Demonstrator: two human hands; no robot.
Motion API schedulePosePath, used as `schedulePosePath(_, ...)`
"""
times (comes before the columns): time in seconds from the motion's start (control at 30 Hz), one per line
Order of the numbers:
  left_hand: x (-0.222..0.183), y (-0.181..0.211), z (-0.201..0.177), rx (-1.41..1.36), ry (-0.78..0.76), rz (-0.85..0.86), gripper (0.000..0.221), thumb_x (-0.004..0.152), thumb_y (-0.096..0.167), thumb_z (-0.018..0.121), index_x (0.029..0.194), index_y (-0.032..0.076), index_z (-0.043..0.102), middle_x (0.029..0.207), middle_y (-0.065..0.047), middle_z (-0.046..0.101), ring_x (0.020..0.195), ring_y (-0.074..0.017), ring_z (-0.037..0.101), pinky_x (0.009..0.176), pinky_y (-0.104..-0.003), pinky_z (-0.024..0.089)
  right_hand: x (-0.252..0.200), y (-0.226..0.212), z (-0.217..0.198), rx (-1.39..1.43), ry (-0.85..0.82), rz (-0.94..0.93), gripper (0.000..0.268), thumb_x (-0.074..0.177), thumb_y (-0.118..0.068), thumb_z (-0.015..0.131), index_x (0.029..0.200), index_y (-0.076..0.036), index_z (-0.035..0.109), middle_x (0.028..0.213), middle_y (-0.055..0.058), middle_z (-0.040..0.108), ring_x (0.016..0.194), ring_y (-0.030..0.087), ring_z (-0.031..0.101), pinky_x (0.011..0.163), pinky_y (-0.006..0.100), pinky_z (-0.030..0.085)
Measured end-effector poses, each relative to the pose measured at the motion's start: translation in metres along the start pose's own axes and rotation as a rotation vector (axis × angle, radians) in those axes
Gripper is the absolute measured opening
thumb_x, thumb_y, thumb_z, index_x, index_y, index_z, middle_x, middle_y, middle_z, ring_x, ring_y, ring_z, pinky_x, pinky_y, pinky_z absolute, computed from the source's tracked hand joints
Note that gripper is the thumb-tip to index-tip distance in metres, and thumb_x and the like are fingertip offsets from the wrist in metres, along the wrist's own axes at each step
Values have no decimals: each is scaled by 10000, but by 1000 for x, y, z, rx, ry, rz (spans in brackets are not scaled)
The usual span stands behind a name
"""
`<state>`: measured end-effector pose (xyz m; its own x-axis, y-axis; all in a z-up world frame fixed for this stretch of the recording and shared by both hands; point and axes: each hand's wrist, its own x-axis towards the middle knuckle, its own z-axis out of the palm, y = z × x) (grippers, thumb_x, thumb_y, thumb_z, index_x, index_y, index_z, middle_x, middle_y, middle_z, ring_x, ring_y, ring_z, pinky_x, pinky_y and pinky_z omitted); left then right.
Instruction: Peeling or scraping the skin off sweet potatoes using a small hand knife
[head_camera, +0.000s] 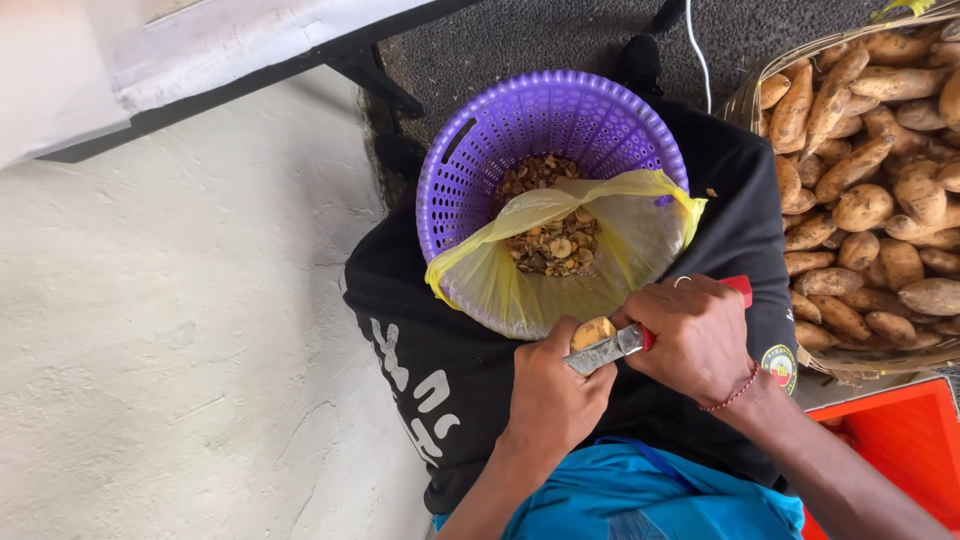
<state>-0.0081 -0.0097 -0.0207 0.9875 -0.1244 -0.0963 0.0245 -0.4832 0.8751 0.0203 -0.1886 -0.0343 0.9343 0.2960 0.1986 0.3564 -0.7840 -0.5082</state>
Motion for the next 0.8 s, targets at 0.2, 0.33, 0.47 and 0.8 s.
schedulePosePath(0.2,-1,5,-3,-38,-31,24,232,747,11,721,815,69,507,587,-64,565,482,-256,532,508,-381,474,2,5,-2,21,-19,-11,123,660,-138,718,683,-241,656,567,-57,603,544,228,603,544,384,426)
schedulePosePath(0.33,-8,18,-13,-60,-72,81,240,804,59,705,787,111,472,571,-16,464,465,-199,462,501,-358,443,-12,48,19,-170,-40,151,79,647,-233,665,702,-283,692,564,-26,629,539,262,621,514,408,430)
schedulePosePath(0.47,2,25,-22,-246,-81,75,187,870,142,738,800,141,564,630,38,542,514,-96,491,520,-301,453,-24,68,26,-340,-98,409,146,700,-332,658,786,-358,773,616,39,651,707,397,673,594,452,501)
schedulePosePath(0.8,52,-23,-1,-1339,-118,-209,604,939,700,465,994,103,541,781,-47,532,815,-224,541,880,-387,430,28,-24,-33,413,-346,688,299,931,-341,687,726,-126,724,557,-10,770,529,49,614,567,253,503)
